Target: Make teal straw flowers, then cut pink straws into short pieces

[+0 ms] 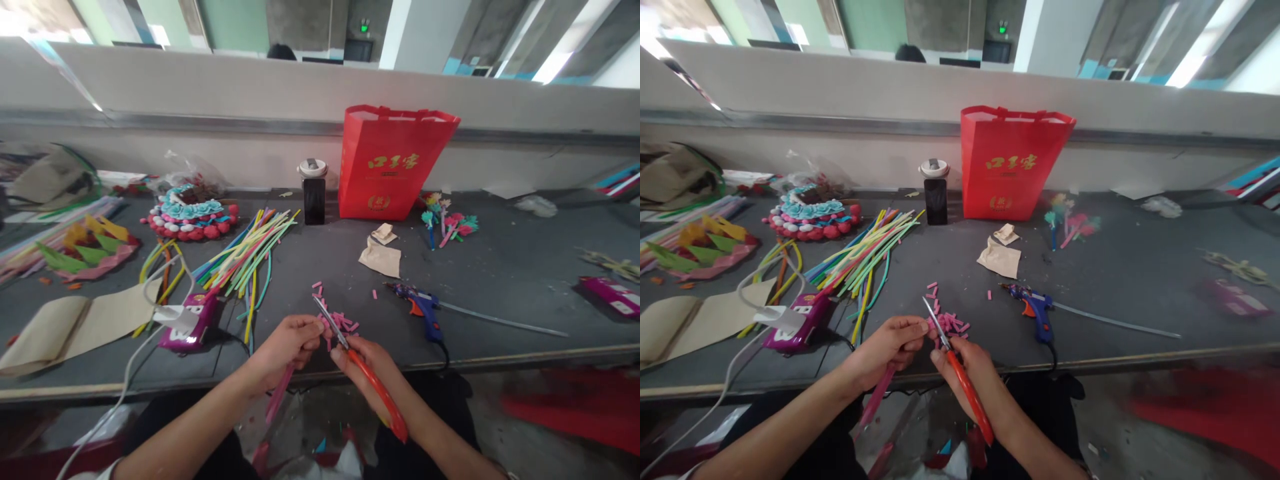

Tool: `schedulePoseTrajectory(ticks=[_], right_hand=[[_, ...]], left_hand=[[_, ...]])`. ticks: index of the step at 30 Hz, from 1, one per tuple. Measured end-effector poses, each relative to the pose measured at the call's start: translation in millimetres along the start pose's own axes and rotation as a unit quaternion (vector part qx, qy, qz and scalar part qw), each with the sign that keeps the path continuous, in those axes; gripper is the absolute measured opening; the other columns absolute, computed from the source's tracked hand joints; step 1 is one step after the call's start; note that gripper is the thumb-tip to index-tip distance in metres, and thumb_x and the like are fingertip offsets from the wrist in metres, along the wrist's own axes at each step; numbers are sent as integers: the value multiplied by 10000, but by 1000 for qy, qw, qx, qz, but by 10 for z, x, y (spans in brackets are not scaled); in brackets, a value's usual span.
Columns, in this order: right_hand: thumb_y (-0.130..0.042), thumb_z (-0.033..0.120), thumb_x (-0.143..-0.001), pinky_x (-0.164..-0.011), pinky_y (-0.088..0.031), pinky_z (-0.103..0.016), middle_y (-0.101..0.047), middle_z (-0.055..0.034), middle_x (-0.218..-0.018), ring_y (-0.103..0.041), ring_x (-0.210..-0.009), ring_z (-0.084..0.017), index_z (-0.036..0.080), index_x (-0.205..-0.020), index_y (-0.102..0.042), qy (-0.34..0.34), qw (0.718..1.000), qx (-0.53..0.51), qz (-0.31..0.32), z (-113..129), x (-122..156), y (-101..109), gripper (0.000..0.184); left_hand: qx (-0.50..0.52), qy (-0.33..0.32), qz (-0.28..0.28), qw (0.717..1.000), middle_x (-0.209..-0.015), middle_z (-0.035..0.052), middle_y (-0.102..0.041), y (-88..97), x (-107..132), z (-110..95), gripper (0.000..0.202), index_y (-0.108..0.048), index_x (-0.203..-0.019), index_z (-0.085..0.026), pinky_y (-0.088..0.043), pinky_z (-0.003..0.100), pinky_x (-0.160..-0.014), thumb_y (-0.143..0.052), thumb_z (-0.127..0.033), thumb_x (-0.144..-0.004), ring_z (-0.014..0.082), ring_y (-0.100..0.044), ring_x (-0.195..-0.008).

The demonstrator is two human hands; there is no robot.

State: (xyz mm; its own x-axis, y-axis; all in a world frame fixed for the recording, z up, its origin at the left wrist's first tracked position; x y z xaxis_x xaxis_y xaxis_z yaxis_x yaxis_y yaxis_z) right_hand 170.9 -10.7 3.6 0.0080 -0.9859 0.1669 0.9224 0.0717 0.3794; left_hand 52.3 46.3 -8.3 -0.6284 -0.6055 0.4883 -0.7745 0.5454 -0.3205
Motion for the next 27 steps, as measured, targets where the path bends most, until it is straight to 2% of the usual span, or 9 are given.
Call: schedulePoseTrajectory(ticks=[3,5,9,12,15,18,22,25,27], right_hand=[[-562,460,-895,-617,-434,-228,-568,12,-699,-542,-645,-148,187,-861,-632,6,1000,-19,-16,35,24,63,284],[-588,410,-878,-645,-466,-233,-605,8,-730,-578,-666,-157,195,-973,-638,11,999,-17,-24,73,72,105,241],[-648,256,-792,-703,-509,-269,-676,-34,-900,-618,-708,-170,191,-1213,-575,26,997,39,-54,145,199,155,432],[-663,178,-741,-828,-523,-315,-679,-90,-1107,-660,-884,-209,186,-1262,-564,47,995,58,-61,203,283,116,529],[-648,125,-749,-936,-493,-327,-661,-80,-1212,-630,-1083,-231,230,-1256,-599,81,994,64,-29,275,342,31,520],[-629,103,-773,-934,-491,-313,-669,-61,-1192,-632,-1075,-221,260,-1236,-625,98,993,63,16,318,389,-32,489],[-596,86,-799,-877,-489,-287,-686,-42,-1090,-644,-962,-196,261,-1209,-632,118,988,60,80,389,463,-100,448],[-572,92,-829,-820,-479,-251,-688,-13,-1003,-636,-874,-165,254,-1186,-625,118,987,43,96,416,499,-103,396],[-563,103,-846,-752,-471,-223,-681,15,-897,-616,-777,-138,249,-1163,-619,119,988,35,89,417,505,-75,353]], left_hand=[[11,7,1,1000,-528,-109,-303,17,24,14,324,-601,-830,-143,-59,208,-398,-671,-457,-790,19,-153,-399],[7,25,3,1000,-527,-107,-318,12,72,46,331,-600,-831,-146,-58,211,-397,-671,-466,-784,19,-150,-397],[6,69,37,997,-520,-98,-368,-134,226,136,334,-577,-820,-163,-51,211,-404,-696,-471,-767,24,-162,-406],[19,97,76,992,-525,-91,-399,-306,340,213,351,-548,-790,-171,-45,209,-411,-752,-447,-718,30,-195,-427],[9,127,97,987,-516,-83,-415,-388,406,334,379,-547,-760,-169,-76,211,-404,-777,-459,-677,36,-239,-425],[9,168,126,978,-483,-79,-417,-392,435,500,396,-549,-715,-163,-83,218,-395,-776,-481,-650,30,-218,-387],[23,211,206,955,-436,-90,-348,-424,490,650,411,-570,-681,-148,-43,216,-381,-807,-478,-615,21,-161,-358],[31,205,254,945,-443,-77,-362,-474,547,619,420,-657,-823,-118,-49,212,-360,-753,-509,-702,29,-172,-339],[21,186,250,950,-469,-55,-416,-469,568,557,426,-685,-889,-101,-69,212,-346,-714,-505,-756,32,-208,-335]])
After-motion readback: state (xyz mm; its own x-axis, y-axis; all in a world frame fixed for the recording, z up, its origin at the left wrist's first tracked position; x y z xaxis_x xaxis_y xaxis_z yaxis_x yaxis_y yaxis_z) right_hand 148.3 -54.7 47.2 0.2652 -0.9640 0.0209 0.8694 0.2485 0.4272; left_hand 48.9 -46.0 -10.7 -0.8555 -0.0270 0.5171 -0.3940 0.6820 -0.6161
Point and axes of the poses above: each hand's wrist, its own x-axis away from the middle knuckle, its own y-axis out of the back of the hand, z = x × y, the point moved 8 cm from there along -x, towards the middle knuckle
